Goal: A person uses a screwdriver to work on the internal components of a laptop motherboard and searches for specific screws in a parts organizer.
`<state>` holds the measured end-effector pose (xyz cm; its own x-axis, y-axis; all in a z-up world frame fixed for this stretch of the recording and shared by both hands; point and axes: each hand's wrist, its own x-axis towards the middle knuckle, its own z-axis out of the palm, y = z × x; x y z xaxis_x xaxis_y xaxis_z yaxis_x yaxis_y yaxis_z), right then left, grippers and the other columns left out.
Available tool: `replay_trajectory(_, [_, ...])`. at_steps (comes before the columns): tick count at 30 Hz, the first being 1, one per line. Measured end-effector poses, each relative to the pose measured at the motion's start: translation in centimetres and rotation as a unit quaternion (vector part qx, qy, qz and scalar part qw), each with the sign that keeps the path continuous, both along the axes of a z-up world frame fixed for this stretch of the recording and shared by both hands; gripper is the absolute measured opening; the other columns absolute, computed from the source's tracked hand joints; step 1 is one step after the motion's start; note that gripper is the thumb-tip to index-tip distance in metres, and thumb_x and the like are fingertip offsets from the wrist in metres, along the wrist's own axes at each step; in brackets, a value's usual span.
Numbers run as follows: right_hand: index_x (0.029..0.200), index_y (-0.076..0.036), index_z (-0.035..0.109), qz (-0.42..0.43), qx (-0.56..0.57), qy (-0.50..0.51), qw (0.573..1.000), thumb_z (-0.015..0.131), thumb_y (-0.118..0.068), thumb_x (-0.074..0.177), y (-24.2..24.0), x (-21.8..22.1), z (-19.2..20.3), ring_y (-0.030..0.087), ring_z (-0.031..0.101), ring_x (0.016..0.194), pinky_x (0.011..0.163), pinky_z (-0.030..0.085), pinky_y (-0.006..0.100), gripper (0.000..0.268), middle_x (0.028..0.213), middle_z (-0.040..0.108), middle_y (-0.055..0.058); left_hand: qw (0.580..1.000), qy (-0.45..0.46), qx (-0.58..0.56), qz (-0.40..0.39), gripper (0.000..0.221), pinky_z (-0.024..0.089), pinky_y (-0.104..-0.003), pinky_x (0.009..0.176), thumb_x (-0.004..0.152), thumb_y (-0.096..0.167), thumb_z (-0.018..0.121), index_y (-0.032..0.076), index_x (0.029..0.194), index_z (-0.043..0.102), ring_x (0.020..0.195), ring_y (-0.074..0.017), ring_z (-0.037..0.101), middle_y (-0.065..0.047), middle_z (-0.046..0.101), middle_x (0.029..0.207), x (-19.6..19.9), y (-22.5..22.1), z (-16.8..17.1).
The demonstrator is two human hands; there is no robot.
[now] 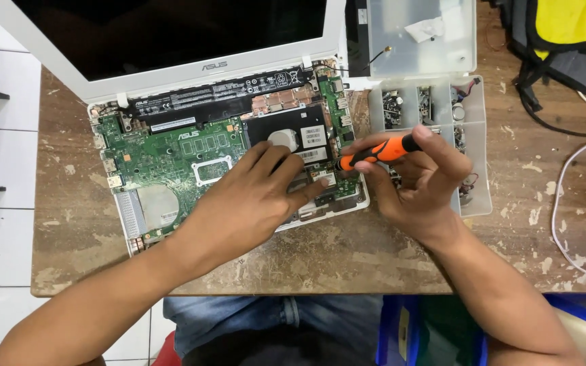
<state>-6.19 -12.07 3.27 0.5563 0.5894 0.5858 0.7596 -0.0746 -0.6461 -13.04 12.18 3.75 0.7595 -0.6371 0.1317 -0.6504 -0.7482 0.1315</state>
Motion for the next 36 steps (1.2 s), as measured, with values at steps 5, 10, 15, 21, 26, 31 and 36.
replay_trajectory(5, [0.148,-0.021,0.018,-0.009,0.003,0.002,1.000,0.058,0.012,0.106,-0.2,0.1,-0.1,0.041,0.075,0.092,0.078,0.068,0.041,0.067,0.105,0.062,0.036,1.000,-0.013,-0.007,0.001,0.060,0.047,-0.050,0.100,0.081,-0.003,0.068,0.014,0.138,0.063,0.108,-0.0340,0.057,-0.012,0.062,0.108,-0.1,-0.1,0.0])
replay_trajectory(10, [0.149,-0.020,0.019,-0.008,-0.010,-0.004,1.000,0.060,0.012,0.106,-0.5,0.2,-0.3,0.041,0.075,0.094,0.079,0.068,0.040,0.067,0.107,0.061,0.035,1.000,-0.017,0.003,-0.002,0.060,0.047,-0.050,0.100,0.081,0.000,0.068,0.016,0.138,0.062,0.108,-0.0341,0.057,-0.012,0.063,0.109,0.0,-0.2,-0.4])
replay_trajectory(15, [0.150,-0.020,0.019,0.010,-0.006,-0.002,1.000,0.060,0.009,0.106,-0.6,0.2,-0.5,0.041,0.075,0.096,0.084,0.069,0.043,0.067,0.109,0.060,0.035,1.000,-0.001,-0.013,-0.011,0.064,0.042,-0.053,0.105,0.077,0.000,0.070,0.014,0.139,0.061,0.115,-0.0343,0.055,-0.011,0.060,0.131,0.0,-0.2,-0.8])
replay_trajectory(21, [0.148,-0.020,0.020,0.003,0.020,-0.018,1.000,0.061,0.012,0.104,0.2,-0.3,-1.0,0.041,0.077,0.094,0.084,0.070,0.042,0.068,0.118,0.055,0.031,0.999,0.011,-0.038,-0.002,0.068,0.045,-0.053,0.103,0.073,-0.009,0.069,0.012,0.138,0.062,0.113,-0.0351,0.056,-0.013,0.060,0.125,-0.1,-0.3,-0.5])
replay_trajectory(26, [0.151,-0.020,0.018,0.036,-0.001,-0.009,0.999,0.061,0.013,0.104,0.6,-0.3,-1.2,0.038,0.077,0.098,0.082,0.068,0.035,0.071,0.111,0.063,0.034,0.999,-0.029,-0.018,0.003,0.061,0.046,-0.050,0.098,0.078,-0.002,0.070,0.015,0.135,0.062,0.109,-0.0331,0.051,-0.011,0.055,0.125,-0.2,-0.2,-0.7])
replay_trajectory(31, [0.150,-0.019,0.020,0.029,0.003,-0.001,1.000,0.060,0.012,0.105,1.0,-0.4,-1.1,0.037,0.077,0.098,0.078,0.069,0.034,0.068,0.109,0.063,0.033,0.999,-0.038,-0.018,0.006,0.058,0.048,-0.049,0.096,0.079,-0.001,0.069,0.016,0.134,0.063,0.107,-0.0322,0.052,-0.011,0.056,0.124,-0.3,-0.1,-0.4])
replay_trajectory(36, [0.152,-0.020,0.018,0.050,0.000,0.002,0.999,0.061,0.013,0.105,1.0,-0.1,-1.4,0.038,0.076,0.100,0.078,0.069,0.034,0.072,0.109,0.064,0.034,0.999,-0.031,-0.029,0.005,0.061,0.047,-0.049,0.097,0.074,-0.004,0.071,0.019,0.130,0.067,0.108,-0.0316,0.053,-0.009,0.058,0.126,-0.3,0.0,-0.4])
